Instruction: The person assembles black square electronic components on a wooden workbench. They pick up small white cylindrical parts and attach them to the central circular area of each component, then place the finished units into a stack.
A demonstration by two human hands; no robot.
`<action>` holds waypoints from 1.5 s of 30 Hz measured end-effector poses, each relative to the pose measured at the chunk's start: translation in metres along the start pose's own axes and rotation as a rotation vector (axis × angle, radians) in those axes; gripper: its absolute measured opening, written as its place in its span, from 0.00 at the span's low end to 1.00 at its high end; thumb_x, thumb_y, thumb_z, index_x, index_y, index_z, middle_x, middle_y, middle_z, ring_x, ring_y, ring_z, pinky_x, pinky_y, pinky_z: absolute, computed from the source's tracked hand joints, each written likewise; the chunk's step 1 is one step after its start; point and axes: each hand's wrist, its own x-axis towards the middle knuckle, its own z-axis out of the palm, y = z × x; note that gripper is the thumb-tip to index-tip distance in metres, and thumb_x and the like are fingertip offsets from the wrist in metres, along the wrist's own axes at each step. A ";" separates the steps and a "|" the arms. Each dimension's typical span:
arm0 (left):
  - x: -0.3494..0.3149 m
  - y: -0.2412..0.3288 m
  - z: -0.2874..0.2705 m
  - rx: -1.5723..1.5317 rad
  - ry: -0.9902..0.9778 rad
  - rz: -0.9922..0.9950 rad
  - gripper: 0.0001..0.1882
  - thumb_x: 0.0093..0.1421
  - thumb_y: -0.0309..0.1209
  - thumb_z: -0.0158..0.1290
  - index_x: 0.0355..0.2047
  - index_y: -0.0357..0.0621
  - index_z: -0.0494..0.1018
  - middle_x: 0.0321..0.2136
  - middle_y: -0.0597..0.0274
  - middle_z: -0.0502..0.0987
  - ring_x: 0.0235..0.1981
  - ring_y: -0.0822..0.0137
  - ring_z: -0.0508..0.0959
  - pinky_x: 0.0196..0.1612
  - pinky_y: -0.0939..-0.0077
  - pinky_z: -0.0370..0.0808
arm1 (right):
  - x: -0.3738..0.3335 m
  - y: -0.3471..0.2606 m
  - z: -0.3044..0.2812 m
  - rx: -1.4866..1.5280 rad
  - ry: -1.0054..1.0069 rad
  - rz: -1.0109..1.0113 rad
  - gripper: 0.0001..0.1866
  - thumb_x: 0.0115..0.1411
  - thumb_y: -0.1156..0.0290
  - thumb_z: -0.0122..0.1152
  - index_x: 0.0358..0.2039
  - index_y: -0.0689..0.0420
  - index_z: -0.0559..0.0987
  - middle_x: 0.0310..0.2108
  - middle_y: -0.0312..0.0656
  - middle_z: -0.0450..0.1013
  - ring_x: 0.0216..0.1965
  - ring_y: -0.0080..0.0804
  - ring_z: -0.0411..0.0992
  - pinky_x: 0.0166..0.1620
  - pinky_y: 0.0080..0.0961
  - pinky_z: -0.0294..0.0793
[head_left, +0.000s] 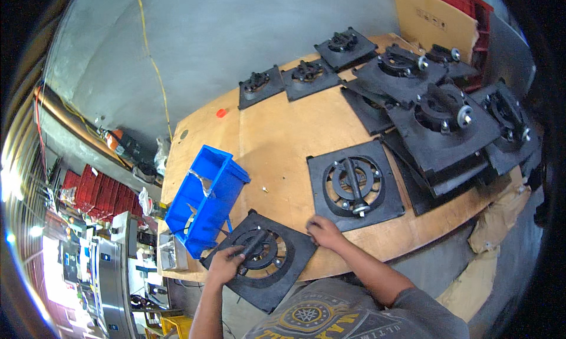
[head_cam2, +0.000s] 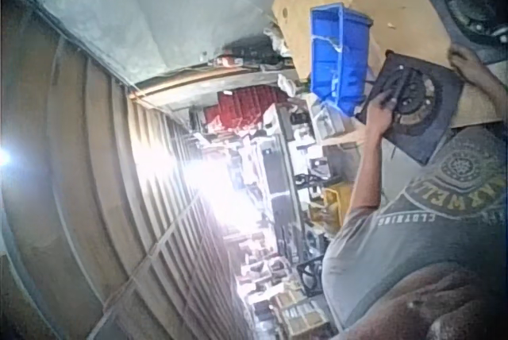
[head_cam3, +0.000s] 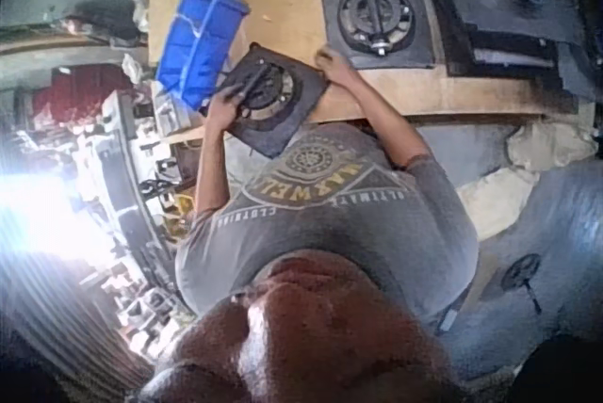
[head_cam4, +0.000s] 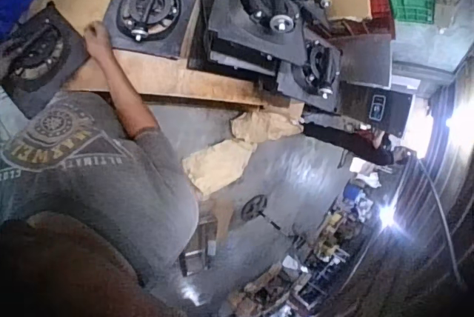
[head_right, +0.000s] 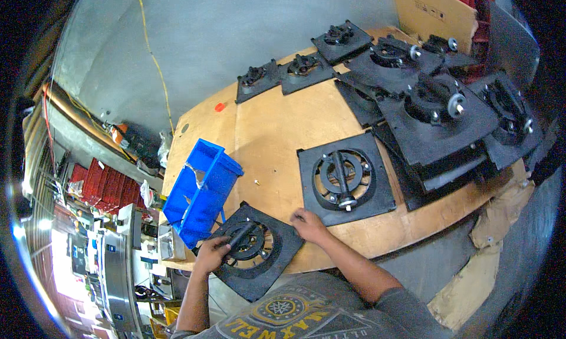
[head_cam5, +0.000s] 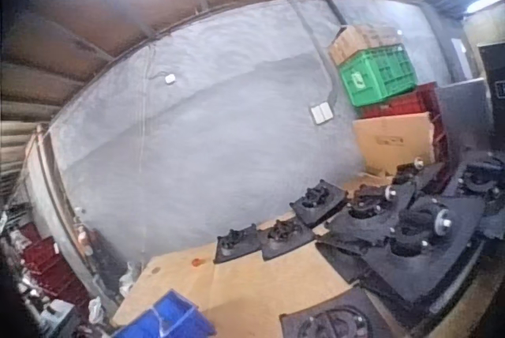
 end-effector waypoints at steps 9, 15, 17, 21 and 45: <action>-0.004 -0.019 -0.005 -0.053 0.078 -0.138 0.16 0.56 0.31 0.57 0.46 0.39 0.77 0.27 0.60 0.80 0.28 0.73 0.76 0.34 0.76 0.73 | 0.170 -0.041 0.065 -0.768 -0.074 -0.059 0.16 0.59 0.60 0.49 0.41 0.58 0.75 0.36 0.53 0.77 0.39 0.52 0.75 0.42 0.44 0.74; 0.010 -0.003 -0.022 -0.045 0.119 -0.207 0.17 0.56 0.34 0.58 0.45 0.42 0.77 0.29 0.56 0.80 0.31 0.66 0.78 0.39 0.71 0.73 | 0.228 -0.009 0.093 -0.977 -0.225 -0.115 0.22 0.60 0.56 0.49 0.47 0.60 0.73 0.38 0.56 0.76 0.42 0.50 0.76 0.46 0.45 0.73; 0.021 -0.014 -0.023 -0.005 0.153 -0.140 0.16 0.56 0.36 0.57 0.44 0.42 0.77 0.29 0.52 0.80 0.30 0.63 0.79 0.37 0.69 0.74 | 0.241 -0.002 0.095 -0.955 -0.254 -0.084 0.22 0.61 0.56 0.49 0.46 0.61 0.73 0.39 0.57 0.76 0.43 0.50 0.75 0.47 0.45 0.73; 0.045 -0.012 -0.017 -0.014 0.211 -0.031 0.15 0.57 0.37 0.56 0.42 0.42 0.77 0.29 0.49 0.79 0.30 0.60 0.80 0.38 0.67 0.74 | 0.258 0.004 0.077 -0.689 -0.105 -0.008 0.21 0.61 0.55 0.50 0.42 0.63 0.76 0.39 0.58 0.76 0.43 0.52 0.75 0.47 0.43 0.73; 0.177 0.004 0.063 -0.249 0.308 0.093 0.19 0.60 0.39 0.51 0.49 0.43 0.69 0.42 0.45 0.78 0.45 0.46 0.76 0.50 0.57 0.72 | 0.030 -0.053 0.026 -0.615 0.055 -0.017 0.16 0.61 0.61 0.56 0.35 0.64 0.74 0.28 0.51 0.74 0.30 0.41 0.74 0.36 0.34 0.71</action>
